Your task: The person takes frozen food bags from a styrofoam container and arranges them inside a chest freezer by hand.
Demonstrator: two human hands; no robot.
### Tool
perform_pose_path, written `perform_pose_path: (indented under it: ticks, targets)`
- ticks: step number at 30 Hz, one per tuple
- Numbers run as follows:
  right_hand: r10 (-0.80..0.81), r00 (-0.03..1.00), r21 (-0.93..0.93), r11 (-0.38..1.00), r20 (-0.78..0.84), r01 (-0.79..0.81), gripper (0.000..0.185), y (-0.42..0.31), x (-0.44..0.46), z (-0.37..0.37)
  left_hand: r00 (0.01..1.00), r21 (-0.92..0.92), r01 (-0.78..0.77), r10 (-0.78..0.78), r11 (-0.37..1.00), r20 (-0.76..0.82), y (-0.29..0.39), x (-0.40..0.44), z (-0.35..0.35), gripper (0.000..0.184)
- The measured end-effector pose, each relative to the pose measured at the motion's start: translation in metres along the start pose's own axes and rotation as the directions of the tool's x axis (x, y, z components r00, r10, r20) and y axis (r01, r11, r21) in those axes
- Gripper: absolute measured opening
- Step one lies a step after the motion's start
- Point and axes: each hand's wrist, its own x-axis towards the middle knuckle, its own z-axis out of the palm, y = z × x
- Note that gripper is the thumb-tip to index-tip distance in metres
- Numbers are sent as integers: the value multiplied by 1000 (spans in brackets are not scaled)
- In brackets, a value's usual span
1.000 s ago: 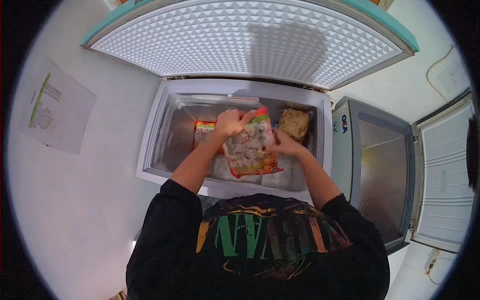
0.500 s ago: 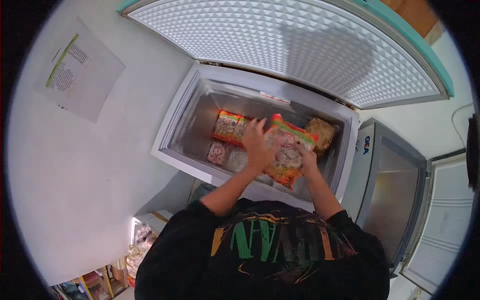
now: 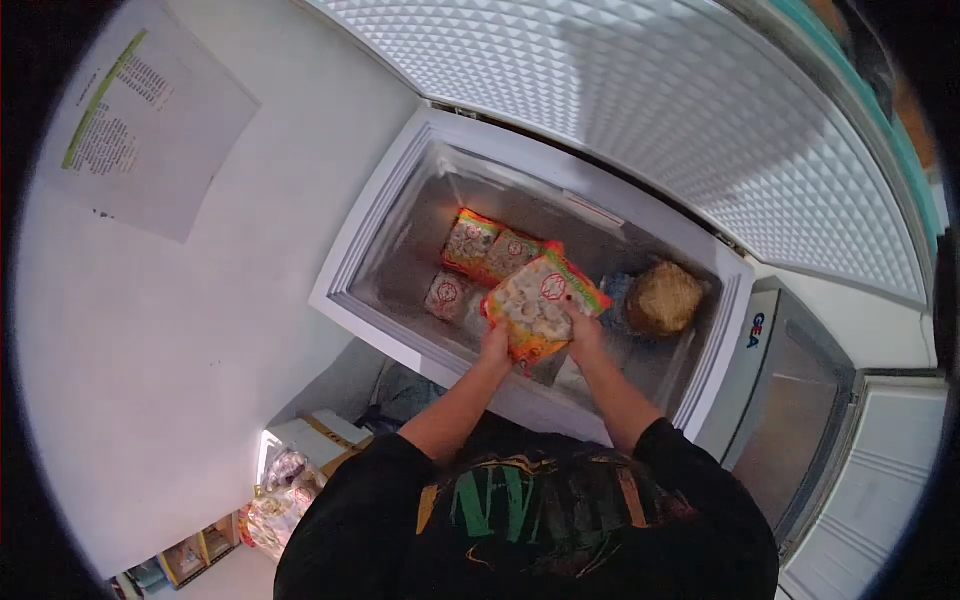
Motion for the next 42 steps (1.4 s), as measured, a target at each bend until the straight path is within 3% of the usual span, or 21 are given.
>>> perform_pose_path:
  ticks: [2, 3, 4, 5, 6, 8, 10, 11, 13, 14, 16, 18, 20, 21, 23, 27, 29, 39, 42]
  targets:
    - [-4, 998, -49, 999, 68, 8, 34, 7, 19, 17, 997, -214, 81, -79, 973, 17, 13, 25, -10, 40]
    - [17, 988, -201, 980, 155, 15, 32, 10, 29, 24, 996, -220, 84, -83, 972, 17, 18, 40, -14, 40]
    - [52, 970, -347, 937, 236, 34, 31, 13, 38, 33, 993, -155, 53, -68, 987, -94, 23, 56, -16, 42]
    - [52, 971, -356, 934, 235, 36, 31, 15, 48, 44, 978, -89, 27, -45, 996, -202, 26, 78, -21, 44]
    - [100, 981, -454, 891, 164, -15, 29, 18, 59, 54, 979, -99, 29, -48, 995, -199, 30, 103, -24, 44]
    - [137, 988, -555, 829, 77, -72, 28, 36, 92, 51, 870, 157, 216, -117, 964, -479, 28, 163, -39, 36]
    - [-222, 923, -665, 643, 314, 381, 26, 76, 137, 13, 813, 203, 263, -103, 943, -573, 26, 206, -48, 36]
    - [-245, 915, -771, 495, 319, 401, 25, 56, 107, 24, 820, 190, 219, -75, 957, -567, 23, 221, -53, 36]
    - [-236, 891, -814, 367, 386, 450, 23, 50, 88, 14, 833, 148, 148, -43, 978, -552, 19, 251, -64, 37]
    - [-210, 874, -776, 403, 438, 486, 24, 62, 103, -17, 836, 129, 123, -33, 984, -548, 17, 269, -69, 37]
    - [-156, 931, -748, 558, 331, 360, 24, 41, 58, -13, 839, 90, 92, -29, 992, -544, 12, 303, -80, 37]
    - [-220, 921, -639, 667, 322, 383, 23, 64, 67, -67, 835, 58, 64, -22, 996, -550, 9, 341, -93, 38]
    - [-218, 956, -553, 780, 199, 293, 20, 69, 50, -84, 833, 35, 35, -9, 999, -554, 8, 374, -105, 38]
    - [-209, 958, -568, 772, 195, 284, 20, 76, 49, -96, 831, 30, 27, -6, 999, -556, 7, 390, -111, 38]
    - [-288, 927, -423, 829, 239, 366, 17, 89, 47, -114, 832, 23, 12, 3, 1000, -555, 5, 414, -121, 39]
    - [-246, 941, -523, 784, 232, 334, 14, 91, 53, -95, 839, 15, -3, 11, 1000, -544, 4, 446, -132, 40]
    - [-305, 907, -481, 772, 291, 414, 15, 90, 64, -79, 844, 13, -3, 9, 1000, -536, 1, 457, -134, 40]
    - [-267, 922, -487, 788, 281, 376, 18, 83, 88, -48, 821, 105, 17, 46, 994, -569, -1, 483, -153, 42]
    - [-202, 952, -551, 780, 229, 297, 19, 81, 89, -46, 804, 148, 28, 66, 989, -592, -7, 484, -157, 43]
